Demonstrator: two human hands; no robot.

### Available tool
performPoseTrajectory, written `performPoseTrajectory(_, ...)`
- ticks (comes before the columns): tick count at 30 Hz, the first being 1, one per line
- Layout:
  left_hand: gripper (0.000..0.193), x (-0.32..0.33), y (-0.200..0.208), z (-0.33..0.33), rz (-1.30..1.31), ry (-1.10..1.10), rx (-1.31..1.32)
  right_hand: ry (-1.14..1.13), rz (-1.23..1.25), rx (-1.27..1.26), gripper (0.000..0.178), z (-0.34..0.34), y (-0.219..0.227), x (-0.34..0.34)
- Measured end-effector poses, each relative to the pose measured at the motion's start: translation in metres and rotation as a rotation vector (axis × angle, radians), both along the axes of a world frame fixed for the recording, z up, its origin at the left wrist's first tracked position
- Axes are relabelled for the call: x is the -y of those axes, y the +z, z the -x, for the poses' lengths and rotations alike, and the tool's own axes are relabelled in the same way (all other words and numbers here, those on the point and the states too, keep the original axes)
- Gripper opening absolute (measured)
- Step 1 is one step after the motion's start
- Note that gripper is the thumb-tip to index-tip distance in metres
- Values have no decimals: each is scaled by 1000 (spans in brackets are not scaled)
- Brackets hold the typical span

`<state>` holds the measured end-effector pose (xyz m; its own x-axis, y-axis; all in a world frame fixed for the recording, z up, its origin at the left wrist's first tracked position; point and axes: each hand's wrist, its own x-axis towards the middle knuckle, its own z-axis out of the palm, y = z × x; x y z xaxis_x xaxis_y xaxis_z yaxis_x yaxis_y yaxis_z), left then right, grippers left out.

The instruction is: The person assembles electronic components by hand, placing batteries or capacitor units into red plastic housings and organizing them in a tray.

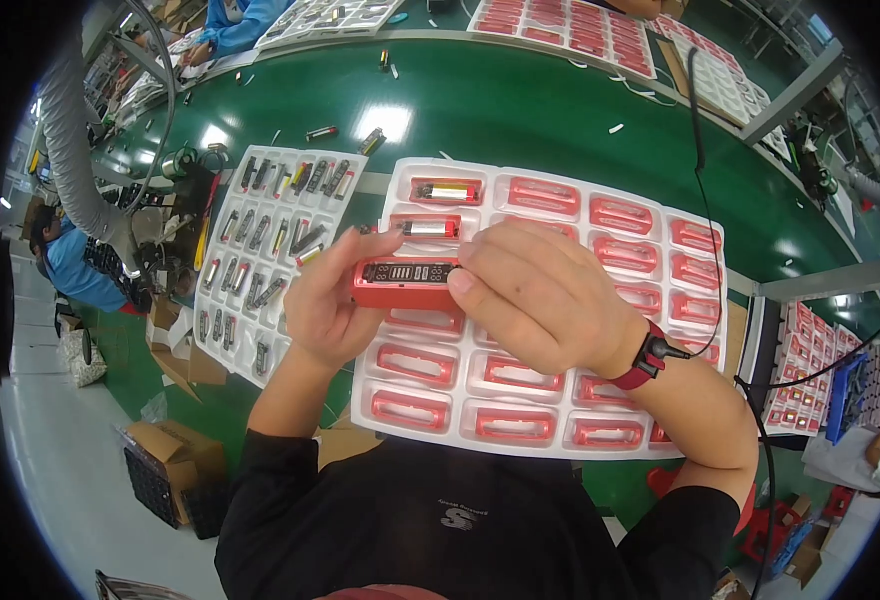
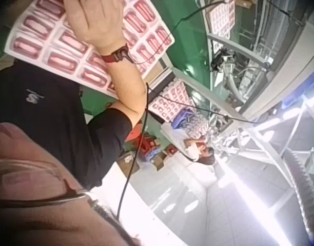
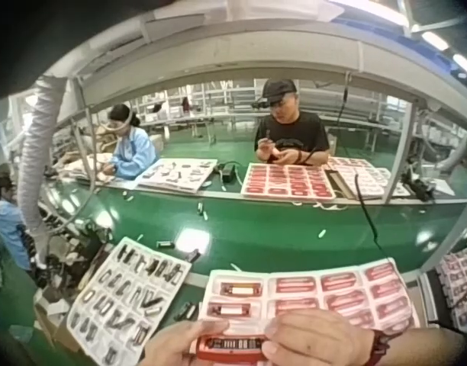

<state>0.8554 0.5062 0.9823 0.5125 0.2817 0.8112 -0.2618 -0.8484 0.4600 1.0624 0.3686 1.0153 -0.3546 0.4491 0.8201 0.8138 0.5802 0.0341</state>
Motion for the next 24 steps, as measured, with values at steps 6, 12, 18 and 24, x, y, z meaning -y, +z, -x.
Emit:
performPoseTrajectory(6, 49, 3, 8, -9, -39, -2, 4, -23, 95, -149, 50, 1, -7, 5)
performPoseTrajectory(12, 37, 13, -2, -21, 319, -3, -56, -128, 200, -295, 47, 8, -2, 5)
performPoseTrajectory(18, 38, 1, 24, -9, 502, -75, -329, -117, 556, -824, 28, 14, -2, 9)
performPoseTrajectory(24, 27, -129, -16, -24, 514, 213, -306, -196, 924, -698, 8, 21, -8, 7)
